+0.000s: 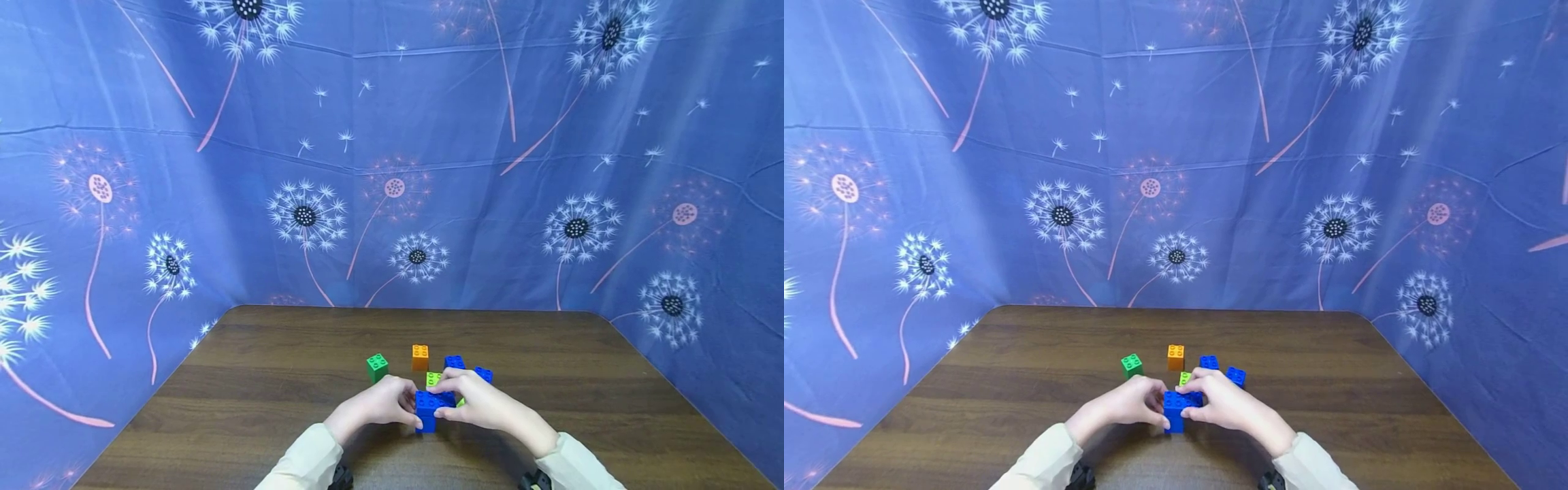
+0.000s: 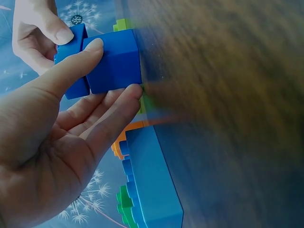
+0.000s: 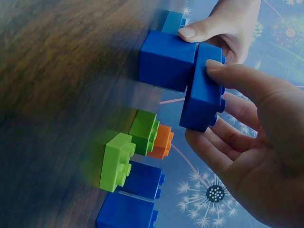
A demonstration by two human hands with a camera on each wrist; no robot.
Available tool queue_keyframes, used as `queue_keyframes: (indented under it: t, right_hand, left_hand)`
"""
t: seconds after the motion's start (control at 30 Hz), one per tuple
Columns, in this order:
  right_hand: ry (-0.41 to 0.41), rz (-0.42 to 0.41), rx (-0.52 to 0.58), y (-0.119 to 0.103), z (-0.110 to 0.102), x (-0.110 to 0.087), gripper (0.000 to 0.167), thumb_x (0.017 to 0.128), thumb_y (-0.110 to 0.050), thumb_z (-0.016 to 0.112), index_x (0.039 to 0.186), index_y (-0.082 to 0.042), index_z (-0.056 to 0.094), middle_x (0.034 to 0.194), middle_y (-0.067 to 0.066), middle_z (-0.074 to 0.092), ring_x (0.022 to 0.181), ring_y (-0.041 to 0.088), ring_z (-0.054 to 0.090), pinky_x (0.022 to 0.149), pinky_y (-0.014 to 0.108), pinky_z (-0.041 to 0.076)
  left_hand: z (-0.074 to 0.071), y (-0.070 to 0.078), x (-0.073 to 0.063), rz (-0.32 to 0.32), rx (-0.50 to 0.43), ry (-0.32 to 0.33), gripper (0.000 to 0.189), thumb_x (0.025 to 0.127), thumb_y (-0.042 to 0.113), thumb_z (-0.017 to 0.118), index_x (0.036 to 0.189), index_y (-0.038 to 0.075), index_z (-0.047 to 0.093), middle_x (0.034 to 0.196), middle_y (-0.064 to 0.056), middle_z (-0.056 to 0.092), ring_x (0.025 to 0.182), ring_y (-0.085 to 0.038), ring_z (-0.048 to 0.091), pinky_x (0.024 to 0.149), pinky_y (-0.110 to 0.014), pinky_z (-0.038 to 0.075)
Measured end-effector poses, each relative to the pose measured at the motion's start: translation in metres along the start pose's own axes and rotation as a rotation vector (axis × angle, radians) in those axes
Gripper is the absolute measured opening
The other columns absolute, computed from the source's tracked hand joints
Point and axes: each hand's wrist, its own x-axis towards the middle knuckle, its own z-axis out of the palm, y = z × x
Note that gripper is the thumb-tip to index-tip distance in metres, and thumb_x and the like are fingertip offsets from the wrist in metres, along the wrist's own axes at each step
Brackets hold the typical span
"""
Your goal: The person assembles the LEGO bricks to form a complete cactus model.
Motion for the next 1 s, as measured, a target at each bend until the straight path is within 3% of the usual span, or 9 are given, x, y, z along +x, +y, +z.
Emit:
queue_keyframes:
  t: [0.53, 1.0]
  right_hand:
    - [-0.002, 0.034, 0.031, -0.0008, 0.0001, 0.0003, 0.033, 0.082, -0.025, 0.072, 0.110, -0.007, 0.069, 0.086, -0.007, 0.053, 0.070, 0.009, 0.047, 0.057, 0.015, 0.038]
    - [-0.044, 0.039, 0.010, -0.0052, -0.0055, 0.0055, 0.033, 0.082, -0.021, 0.072, 0.111, -0.006, 0.069, 0.087, -0.004, 0.055, 0.069, 0.006, 0.047, 0.058, 0.016, 0.041]
  left_hand:
    - [-0.0001, -0.0005, -0.0001, 0.004, -0.002, -0.023, 0.029, 0.074, 0.012, 0.079, 0.096, 0.002, 0.063, 0.082, -0.006, 0.070, 0.069, -0.003, 0.063, 0.065, -0.013, 0.049]
    - [-0.0006, 0.0005, 0.0020, 0.015, 0.058, -0.010, 0.028, 0.074, 0.015, 0.080, 0.093, 0.002, 0.064, 0.079, -0.005, 0.069, 0.065, 0.000, 0.060, 0.062, -0.013, 0.048]
